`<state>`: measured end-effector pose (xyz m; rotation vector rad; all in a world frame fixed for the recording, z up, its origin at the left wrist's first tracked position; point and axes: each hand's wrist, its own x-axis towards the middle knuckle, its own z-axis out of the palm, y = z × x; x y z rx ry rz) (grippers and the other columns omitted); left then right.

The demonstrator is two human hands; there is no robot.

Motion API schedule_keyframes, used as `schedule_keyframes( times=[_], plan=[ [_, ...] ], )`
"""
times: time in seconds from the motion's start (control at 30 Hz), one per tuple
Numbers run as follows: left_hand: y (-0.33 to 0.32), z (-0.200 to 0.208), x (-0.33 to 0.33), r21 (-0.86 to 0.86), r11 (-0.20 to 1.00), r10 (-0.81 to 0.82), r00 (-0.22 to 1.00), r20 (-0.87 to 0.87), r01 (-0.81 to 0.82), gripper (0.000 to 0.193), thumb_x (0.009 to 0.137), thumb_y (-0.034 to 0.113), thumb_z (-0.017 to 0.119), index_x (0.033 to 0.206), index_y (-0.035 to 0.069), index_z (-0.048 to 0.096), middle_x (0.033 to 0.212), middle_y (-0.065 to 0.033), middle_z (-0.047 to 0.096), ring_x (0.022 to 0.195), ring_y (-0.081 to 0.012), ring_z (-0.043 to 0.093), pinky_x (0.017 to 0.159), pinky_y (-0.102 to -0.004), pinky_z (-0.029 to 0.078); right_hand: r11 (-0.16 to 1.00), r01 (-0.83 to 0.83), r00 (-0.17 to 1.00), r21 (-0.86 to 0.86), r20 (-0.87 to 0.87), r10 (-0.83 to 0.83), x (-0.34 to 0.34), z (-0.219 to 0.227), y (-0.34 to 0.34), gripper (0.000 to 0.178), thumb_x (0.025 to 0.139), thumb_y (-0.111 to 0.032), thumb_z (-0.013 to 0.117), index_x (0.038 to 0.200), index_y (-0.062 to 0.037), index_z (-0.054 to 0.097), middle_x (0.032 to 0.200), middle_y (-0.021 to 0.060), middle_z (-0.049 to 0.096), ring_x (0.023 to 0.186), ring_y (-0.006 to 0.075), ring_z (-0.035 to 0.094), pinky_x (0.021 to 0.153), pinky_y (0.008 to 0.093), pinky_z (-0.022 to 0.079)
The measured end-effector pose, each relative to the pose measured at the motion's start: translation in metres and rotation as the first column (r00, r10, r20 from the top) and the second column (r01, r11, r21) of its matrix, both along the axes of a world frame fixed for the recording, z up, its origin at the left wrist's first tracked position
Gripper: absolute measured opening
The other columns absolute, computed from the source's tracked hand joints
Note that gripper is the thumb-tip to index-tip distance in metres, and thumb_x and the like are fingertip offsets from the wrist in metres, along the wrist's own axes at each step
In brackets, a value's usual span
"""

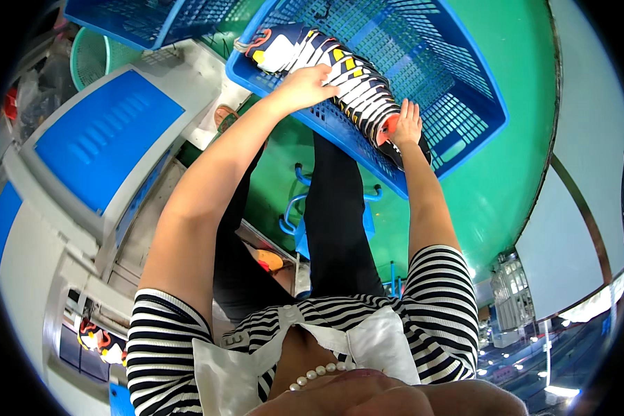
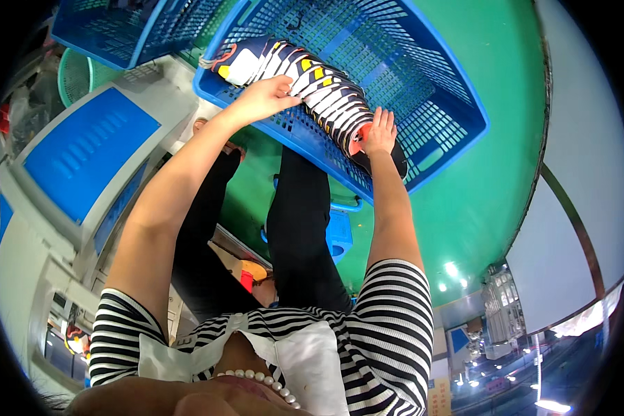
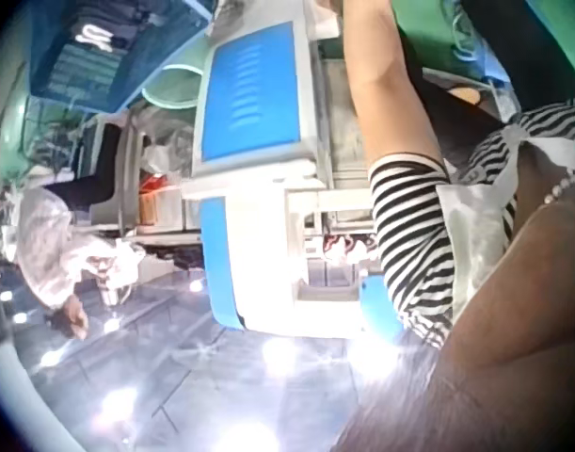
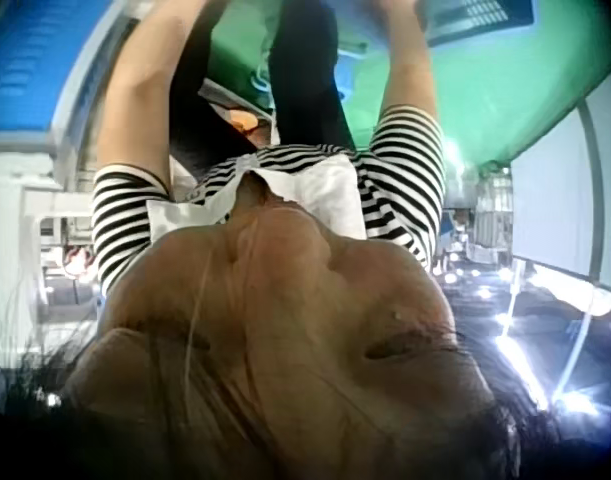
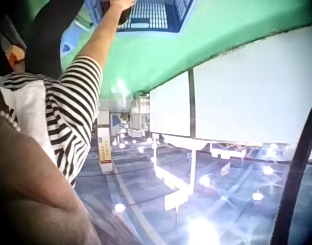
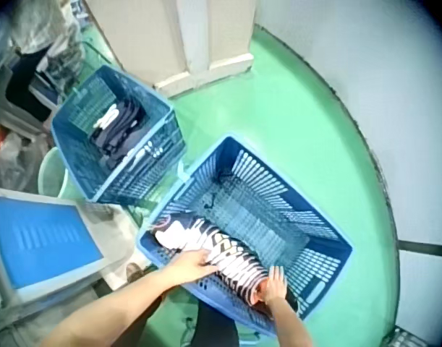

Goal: The person picks up a shoe from a bin and places it onto a rotating assembly line, repeating this with shoes and soles.

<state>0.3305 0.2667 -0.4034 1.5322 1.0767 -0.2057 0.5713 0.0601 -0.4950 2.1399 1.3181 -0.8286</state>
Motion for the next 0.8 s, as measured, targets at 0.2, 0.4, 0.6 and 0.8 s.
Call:
schedule_keyframes(
  times=[0.2,0.4,0.6,0.8],
  plan=[
    [-0.044,-0.077,0.050,0.412,0.845,-0.251,0.934,-0.255,0.340,0.068,0.071,0.025,0.070,0.128,-0.001,0.044,0.120,-0.0170,0.051,0.112,-0.0308,0.047,0.092,-0.0385,0.041,0.966,-0.128,0.929,0.225,-0.314,0.197,0.030,-0.080,0.017,0.105,0.062,0.004,0.065,0.146,-0.0105,0.004,0.151,0.0152,0.011,0.136,0.0339,0.023,0.106,0.0404,0.033],
    [-0.059,-0.115,0.070,0.624,0.448,-0.326,0.767,-0.552,0.640,0.055,0.078,0.015,0.053,0.128,-0.004,0.043,0.125,-0.0153,0.050,0.114,-0.0260,0.044,0.091,-0.0331,0.037,0.987,0.025,0.901,0.156,-0.431,0.045,0.024,-0.086,0.019,0.097,0.067,0.003,0.059,0.145,-0.0045,0.002,0.130,0.0250,0.043,0.112,0.0413,0.049,0.094,0.0431,0.043],
    [-0.025,-0.125,0.098,0.601,0.603,-0.298,0.847,-0.441,0.525,0.028,0.076,0.018,0.057,0.101,0.006,0.054,0.091,-0.0046,0.061,0.094,-0.0190,0.053,0.083,-0.0321,0.036,0.931,-0.085,0.922,0.354,-0.327,0.208,0.027,-0.071,0.013,0.094,0.059,-0.005,0.070,0.139,0.0044,0.020,0.114,0.0256,0.049,0.103,0.0426,0.049,0.094,0.0438,0.040],
    [-0.011,-0.092,0.071,0.752,0.601,-0.330,0.941,-0.073,0.269,0.031,0.062,0.020,0.066,0.089,0.005,0.060,0.084,-0.0059,0.060,0.088,-0.0211,0.054,0.084,-0.0356,0.035,0.870,-0.139,0.953,0.472,-0.175,0.248,0.026,0.035,0.035,0.077,0.054,0.001,0.068,0.127,-0.0004,0.043,0.111,0.0181,0.054,0.099,0.0367,0.050,0.088,0.0417,0.041]
  ],
)
